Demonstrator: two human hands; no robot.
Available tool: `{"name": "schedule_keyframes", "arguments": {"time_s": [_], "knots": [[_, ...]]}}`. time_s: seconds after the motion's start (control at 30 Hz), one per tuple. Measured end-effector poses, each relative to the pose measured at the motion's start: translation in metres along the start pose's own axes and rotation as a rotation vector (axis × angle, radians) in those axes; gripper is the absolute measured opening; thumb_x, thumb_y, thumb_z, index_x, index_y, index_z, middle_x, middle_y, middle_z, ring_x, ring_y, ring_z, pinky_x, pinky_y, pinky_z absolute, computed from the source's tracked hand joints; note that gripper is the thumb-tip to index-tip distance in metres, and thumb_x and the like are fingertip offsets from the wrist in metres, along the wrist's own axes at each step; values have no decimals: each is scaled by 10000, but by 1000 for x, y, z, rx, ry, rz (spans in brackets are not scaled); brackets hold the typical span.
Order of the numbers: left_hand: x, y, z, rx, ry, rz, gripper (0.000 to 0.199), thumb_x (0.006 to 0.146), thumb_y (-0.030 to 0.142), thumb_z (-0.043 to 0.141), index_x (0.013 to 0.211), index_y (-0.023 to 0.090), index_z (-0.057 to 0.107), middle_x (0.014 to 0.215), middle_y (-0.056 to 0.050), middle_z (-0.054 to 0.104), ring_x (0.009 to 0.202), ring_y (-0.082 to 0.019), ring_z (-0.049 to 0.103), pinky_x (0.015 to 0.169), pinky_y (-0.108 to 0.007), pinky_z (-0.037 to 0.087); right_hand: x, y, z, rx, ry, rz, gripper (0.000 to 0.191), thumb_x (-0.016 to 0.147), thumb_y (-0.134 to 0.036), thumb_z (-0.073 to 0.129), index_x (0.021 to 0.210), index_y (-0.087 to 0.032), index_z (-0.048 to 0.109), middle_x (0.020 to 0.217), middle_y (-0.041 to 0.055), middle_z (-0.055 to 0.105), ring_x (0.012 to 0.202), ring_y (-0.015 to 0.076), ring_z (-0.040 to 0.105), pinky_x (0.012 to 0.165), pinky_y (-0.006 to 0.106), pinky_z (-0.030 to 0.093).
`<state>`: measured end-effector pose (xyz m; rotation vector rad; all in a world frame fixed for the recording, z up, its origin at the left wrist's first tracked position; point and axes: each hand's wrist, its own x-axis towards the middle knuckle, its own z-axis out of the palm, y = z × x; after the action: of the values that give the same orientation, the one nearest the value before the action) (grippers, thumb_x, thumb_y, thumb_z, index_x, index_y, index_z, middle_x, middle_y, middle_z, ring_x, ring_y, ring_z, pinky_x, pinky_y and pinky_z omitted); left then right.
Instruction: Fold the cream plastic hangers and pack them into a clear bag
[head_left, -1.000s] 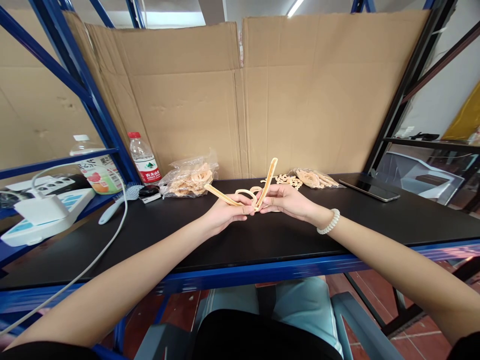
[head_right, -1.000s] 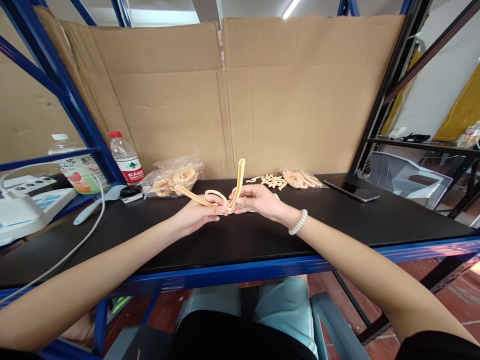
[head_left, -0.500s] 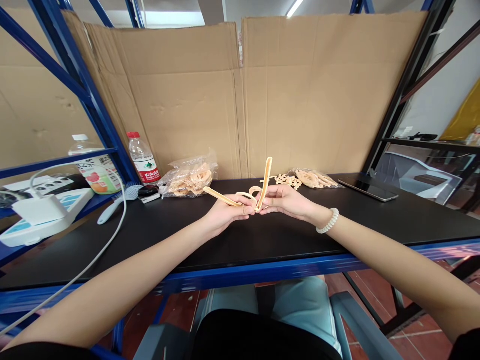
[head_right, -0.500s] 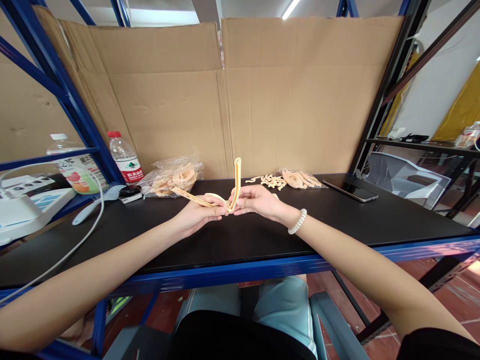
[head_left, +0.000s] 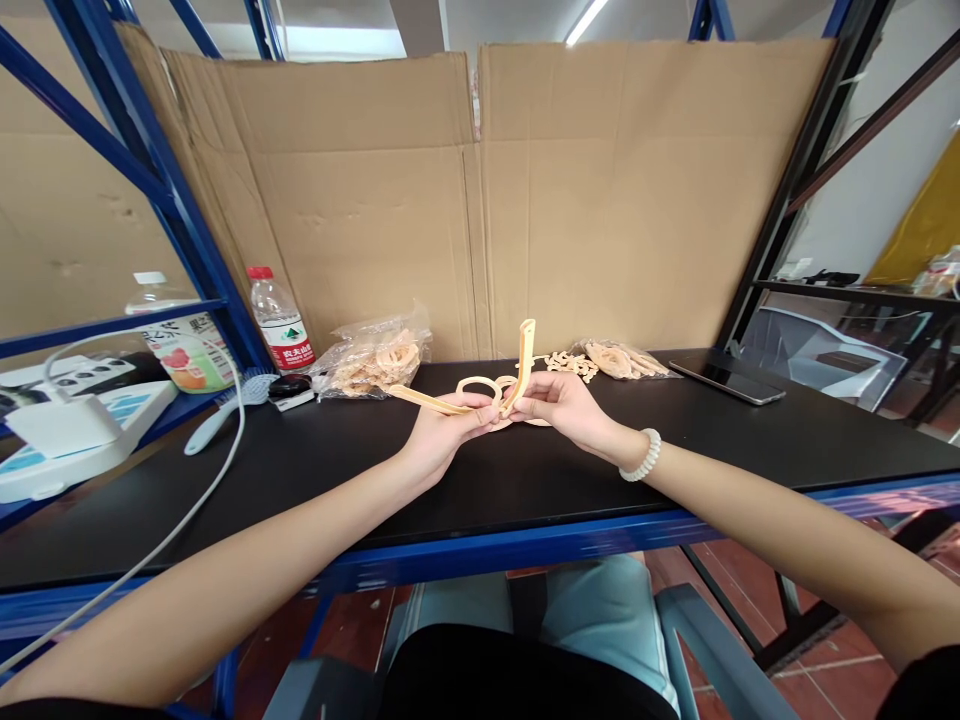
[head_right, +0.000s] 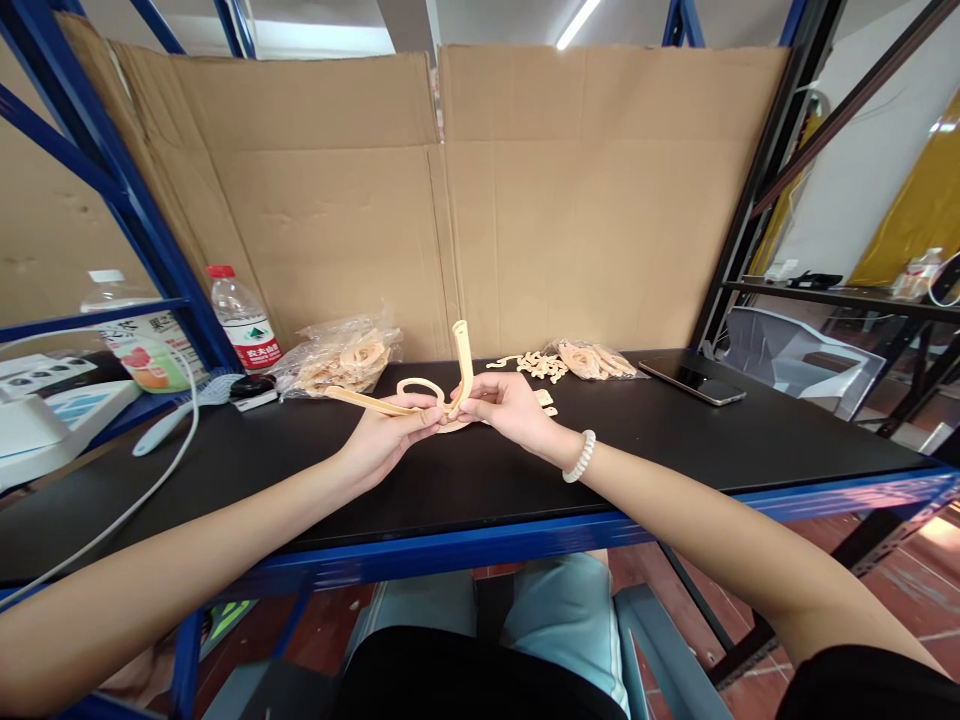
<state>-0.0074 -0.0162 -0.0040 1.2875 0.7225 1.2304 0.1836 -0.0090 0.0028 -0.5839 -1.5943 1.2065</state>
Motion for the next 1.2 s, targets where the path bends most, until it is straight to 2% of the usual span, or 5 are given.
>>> {"name": "schedule_keyframes", "arguments": {"time_s": [0.43,0.67,0.97,1.07,1.2], "knots": [[6,3,-3,-26,63,-206,300,564,251,923,765,128,738,706,-46,712,695,-110,665,633,-158,522,0,-4,4,-109,37,78,311,671,-396,825,813,-151,697,821,43,732,810,187,720,759,317,602],[5,14,2,-23,4,-266,193,716,187,837,759,146,654,738,-35,709,620,-111,677,565,-158,536,7,-29,-54,-30,-223,187,256,707,-264,822,883,-147,676,663,-34,655,547,63,605,523,170,529],[25,26,-26,38,16,-283,259,667,104,845,730,152,599,665,5,664,645,-92,670,636,-143,534,11,-38,-121,-119,-325,334,332,716,-266,821,896,-156,565,748,34,719,808,212,742,600,221,578],[30,31,-38,243,-94,-205,301,605,143,882,729,145,608,658,-16,674,605,-124,654,602,-199,524,10,-38,-128,-225,-365,387,363,699,-334,820,903,-153,581,795,61,729,803,209,731,610,252,568],[33,40,-49,818,-388,61,235,647,278,840,741,163,658,700,-31,691,655,-162,655,613,-239,489,12,-35,-126,-576,-458,364,350,652,-406,814,844,-145,682,772,37,708,759,169,679,717,298,535]]}}
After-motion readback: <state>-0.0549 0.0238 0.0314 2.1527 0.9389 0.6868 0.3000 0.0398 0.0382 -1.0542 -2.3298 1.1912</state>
